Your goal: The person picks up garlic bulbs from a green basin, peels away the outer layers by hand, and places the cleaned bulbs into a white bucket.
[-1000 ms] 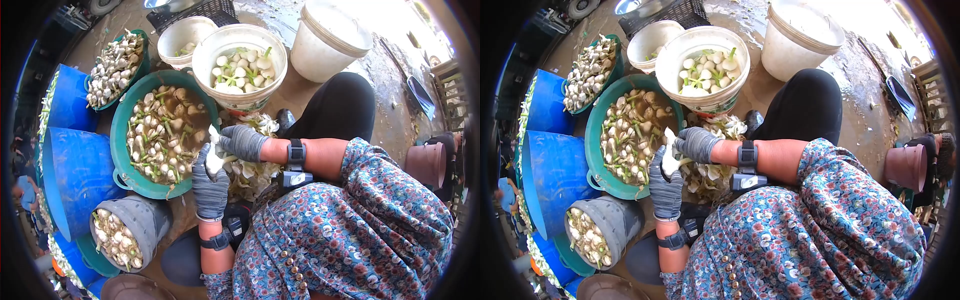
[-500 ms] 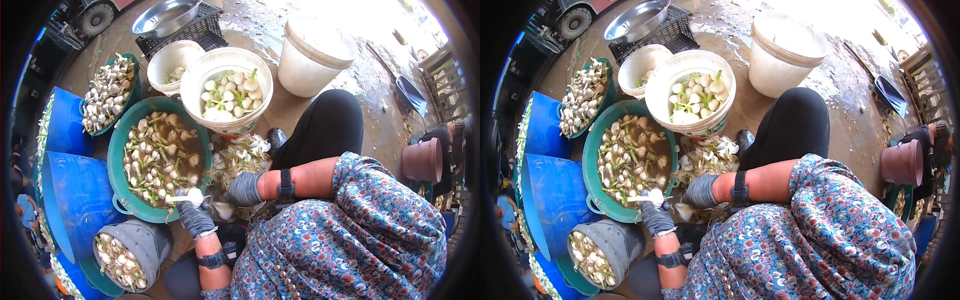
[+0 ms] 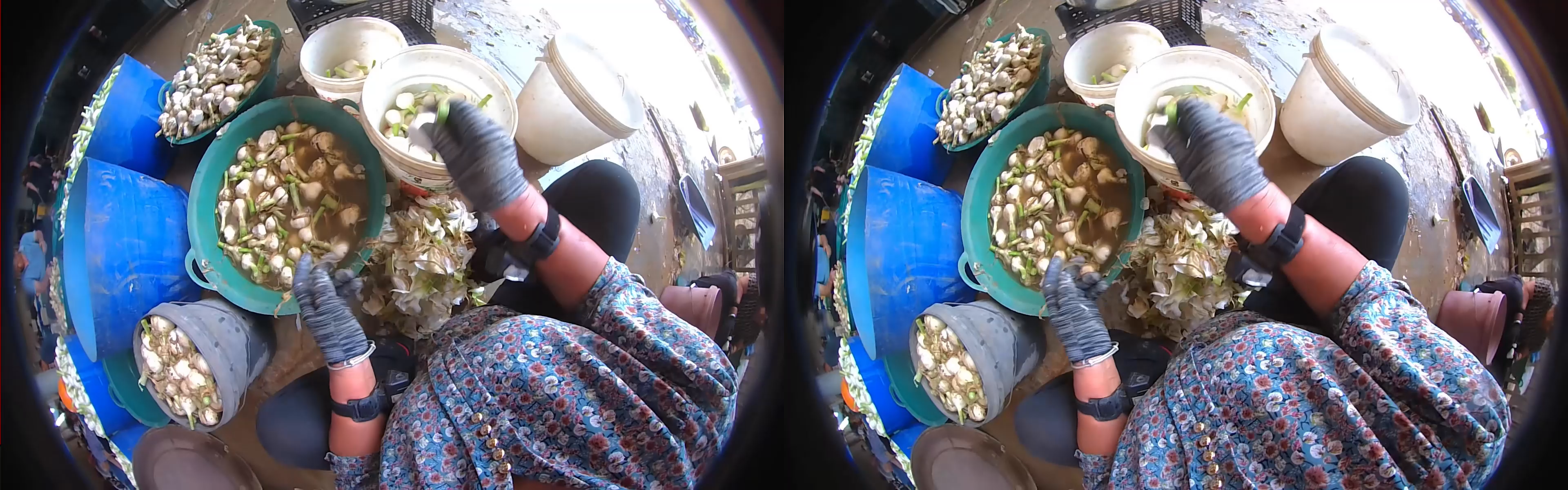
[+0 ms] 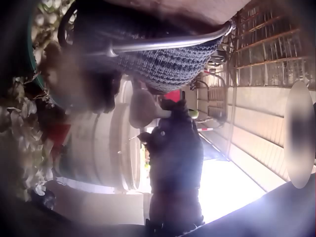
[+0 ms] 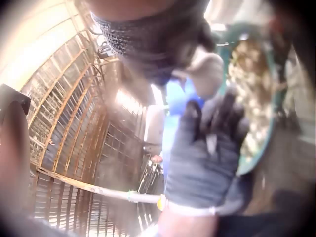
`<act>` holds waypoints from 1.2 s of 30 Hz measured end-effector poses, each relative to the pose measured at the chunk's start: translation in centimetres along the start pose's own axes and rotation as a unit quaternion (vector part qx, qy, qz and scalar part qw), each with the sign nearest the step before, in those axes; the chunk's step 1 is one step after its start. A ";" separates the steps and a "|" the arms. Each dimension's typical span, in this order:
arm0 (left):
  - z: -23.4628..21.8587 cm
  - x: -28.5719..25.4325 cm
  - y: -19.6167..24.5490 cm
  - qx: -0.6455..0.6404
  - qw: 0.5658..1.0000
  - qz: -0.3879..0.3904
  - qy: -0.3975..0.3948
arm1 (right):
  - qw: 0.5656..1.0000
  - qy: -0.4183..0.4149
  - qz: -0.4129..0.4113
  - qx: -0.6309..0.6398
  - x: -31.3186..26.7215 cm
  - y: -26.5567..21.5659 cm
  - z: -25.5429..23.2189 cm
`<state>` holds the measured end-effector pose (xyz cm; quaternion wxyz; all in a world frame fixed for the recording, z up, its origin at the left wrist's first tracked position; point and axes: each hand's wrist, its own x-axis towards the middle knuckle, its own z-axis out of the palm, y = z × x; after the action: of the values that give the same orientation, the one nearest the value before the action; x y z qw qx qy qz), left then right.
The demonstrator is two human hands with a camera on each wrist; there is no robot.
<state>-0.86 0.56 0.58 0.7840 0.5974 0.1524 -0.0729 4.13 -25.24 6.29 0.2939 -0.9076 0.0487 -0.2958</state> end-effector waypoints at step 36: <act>0.5 0.4 -1.0 -0.090 0.991 -0.099 -0.010 | 0.878 -0.476 -0.009 0.049 -5.1 -3.4 4.2</act>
<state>-0.73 -0.13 -0.30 0.8251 0.5052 0.2090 -0.1423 2.03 -18.97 2.83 0.3226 -0.9239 -0.1196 0.1676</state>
